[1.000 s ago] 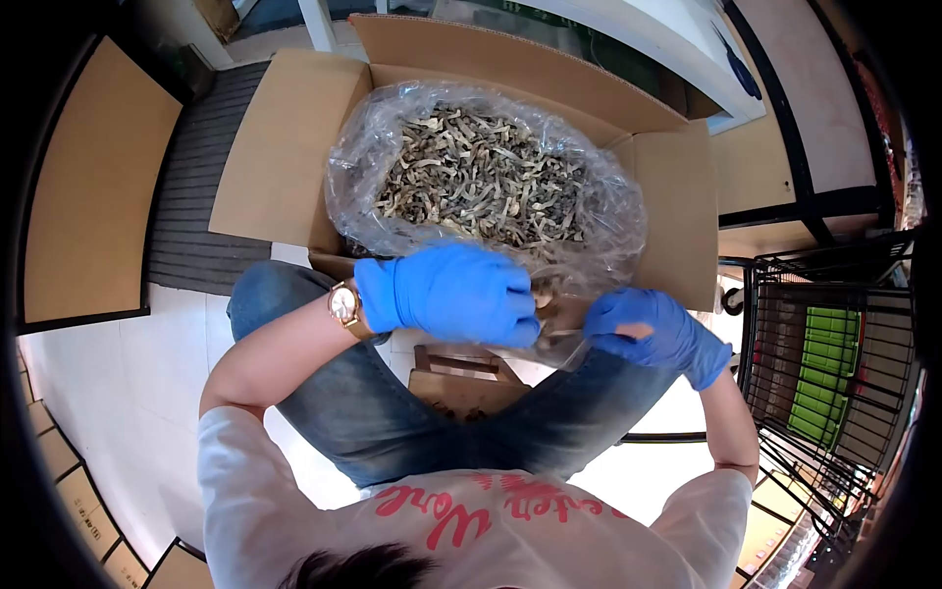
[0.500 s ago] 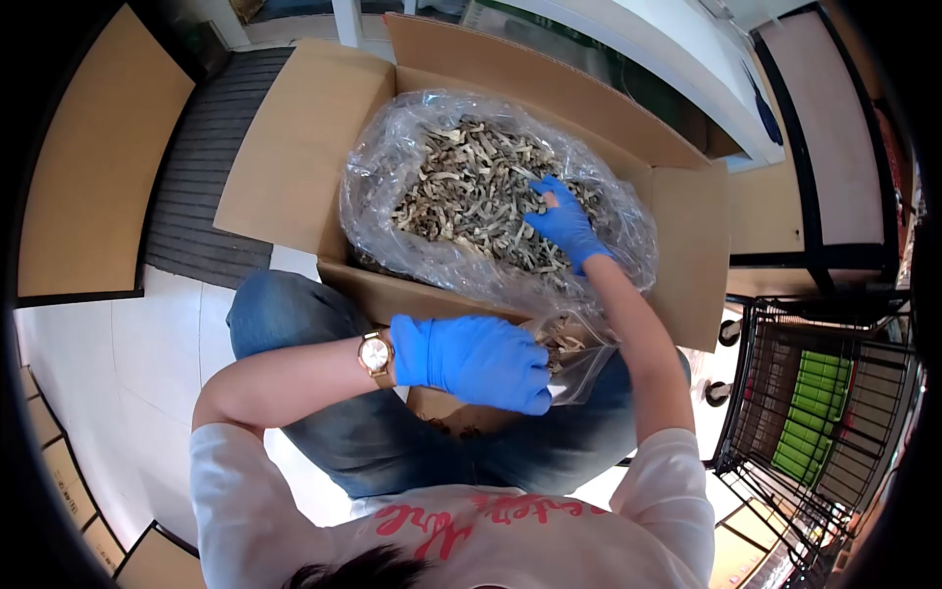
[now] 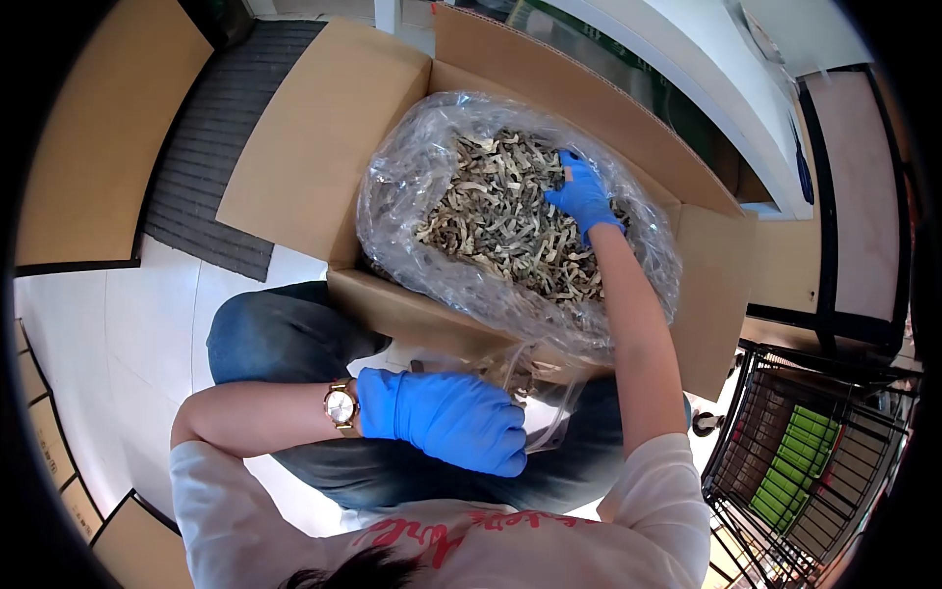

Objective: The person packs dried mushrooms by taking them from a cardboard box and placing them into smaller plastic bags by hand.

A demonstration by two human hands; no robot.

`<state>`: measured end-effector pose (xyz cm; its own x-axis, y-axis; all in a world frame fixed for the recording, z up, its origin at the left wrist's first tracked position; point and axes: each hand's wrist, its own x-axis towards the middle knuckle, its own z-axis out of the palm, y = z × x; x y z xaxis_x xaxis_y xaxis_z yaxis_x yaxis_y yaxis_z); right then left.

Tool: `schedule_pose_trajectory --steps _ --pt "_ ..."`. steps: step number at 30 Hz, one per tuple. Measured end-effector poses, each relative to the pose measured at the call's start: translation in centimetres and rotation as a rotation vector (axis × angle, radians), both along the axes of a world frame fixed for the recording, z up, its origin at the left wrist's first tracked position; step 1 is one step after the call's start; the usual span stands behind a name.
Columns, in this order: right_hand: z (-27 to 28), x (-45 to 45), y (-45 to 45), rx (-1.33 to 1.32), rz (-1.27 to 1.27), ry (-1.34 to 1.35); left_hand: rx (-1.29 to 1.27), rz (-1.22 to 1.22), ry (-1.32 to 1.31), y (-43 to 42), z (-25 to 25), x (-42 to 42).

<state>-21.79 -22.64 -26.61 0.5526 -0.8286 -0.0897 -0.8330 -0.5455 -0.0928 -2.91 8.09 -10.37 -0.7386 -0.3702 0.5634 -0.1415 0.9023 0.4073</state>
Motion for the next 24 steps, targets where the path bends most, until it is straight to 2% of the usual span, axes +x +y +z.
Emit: schedule_pose_trajectory --steps 2,5,9,12,14,18,22,24 --pt "0.7 1.0 -0.2 0.131 -0.050 0.059 -0.013 -0.022 0.005 -0.3 0.0 0.0" --pt "-1.9 0.4 -1.0 0.115 -0.083 -0.042 -0.028 -0.037 -0.005 -0.5 0.3 0.2" --pt "0.3 1.3 0.3 0.104 -0.082 0.071 -0.024 -0.005 0.003 -0.7 -0.1 0.5" --pt "-0.8 0.2 0.2 0.063 -0.106 -0.001 -0.014 0.029 0.010 -0.8 -0.4 0.6" --pt "-2.1 -1.3 0.3 -0.009 -0.029 -0.127 -0.017 0.054 0.011 -0.8 -0.2 0.7" --pt "0.4 -2.8 2.3 -0.071 0.012 -0.124 -0.015 0.029 -0.036 -1.3 -0.1 0.5" --pt "4.6 -3.1 5.1 -0.023 -0.124 -0.186 -0.036 0.048 -0.060 -1.8 0.4 0.0" --pt "5.9 -3.8 6.2 0.114 -0.159 -0.339 -0.066 0.045 -0.083 -2.4 0.5 -0.2"
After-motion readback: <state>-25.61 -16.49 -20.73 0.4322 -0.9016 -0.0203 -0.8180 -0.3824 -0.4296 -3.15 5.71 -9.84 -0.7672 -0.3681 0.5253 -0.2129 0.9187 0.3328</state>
